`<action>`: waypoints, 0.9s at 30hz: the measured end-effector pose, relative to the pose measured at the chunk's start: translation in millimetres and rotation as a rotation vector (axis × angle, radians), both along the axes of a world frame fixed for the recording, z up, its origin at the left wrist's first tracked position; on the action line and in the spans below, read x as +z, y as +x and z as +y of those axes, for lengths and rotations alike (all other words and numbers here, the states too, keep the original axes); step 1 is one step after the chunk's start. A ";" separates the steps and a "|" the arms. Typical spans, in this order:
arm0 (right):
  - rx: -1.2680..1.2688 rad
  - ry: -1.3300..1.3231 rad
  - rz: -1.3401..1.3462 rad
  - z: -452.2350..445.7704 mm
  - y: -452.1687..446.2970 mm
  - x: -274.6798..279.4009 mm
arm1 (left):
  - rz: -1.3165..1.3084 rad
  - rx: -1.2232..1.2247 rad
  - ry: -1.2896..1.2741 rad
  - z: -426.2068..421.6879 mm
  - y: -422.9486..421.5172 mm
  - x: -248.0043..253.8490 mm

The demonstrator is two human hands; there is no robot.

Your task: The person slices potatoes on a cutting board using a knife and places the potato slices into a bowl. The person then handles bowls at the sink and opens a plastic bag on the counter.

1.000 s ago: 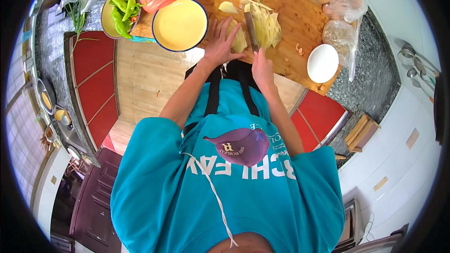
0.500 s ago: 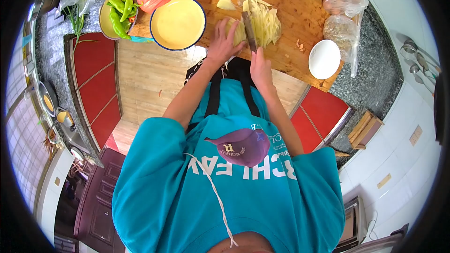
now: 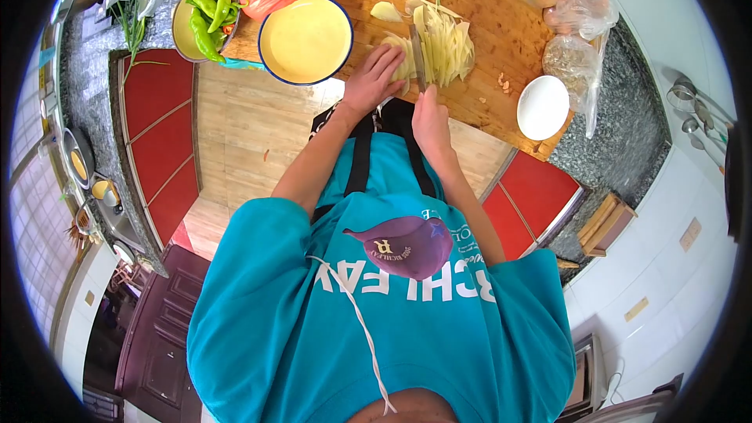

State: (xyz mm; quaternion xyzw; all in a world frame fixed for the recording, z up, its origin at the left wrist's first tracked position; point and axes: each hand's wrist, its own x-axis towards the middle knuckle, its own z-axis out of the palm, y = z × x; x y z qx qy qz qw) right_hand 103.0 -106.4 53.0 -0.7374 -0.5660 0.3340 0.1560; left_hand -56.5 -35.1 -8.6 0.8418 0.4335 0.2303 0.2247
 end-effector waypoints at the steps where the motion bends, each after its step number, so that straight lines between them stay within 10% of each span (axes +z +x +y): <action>1: 0.001 -0.001 0.000 0.7 0.0 -0.8 | 0.000 0.001 -0.001 0.3 -0.5 -0.4; 27: 0.026 0.000 0.005 31.7 -10.2 -15.0 | -0.165 -0.029 -0.035 4.6 -5.7 1.0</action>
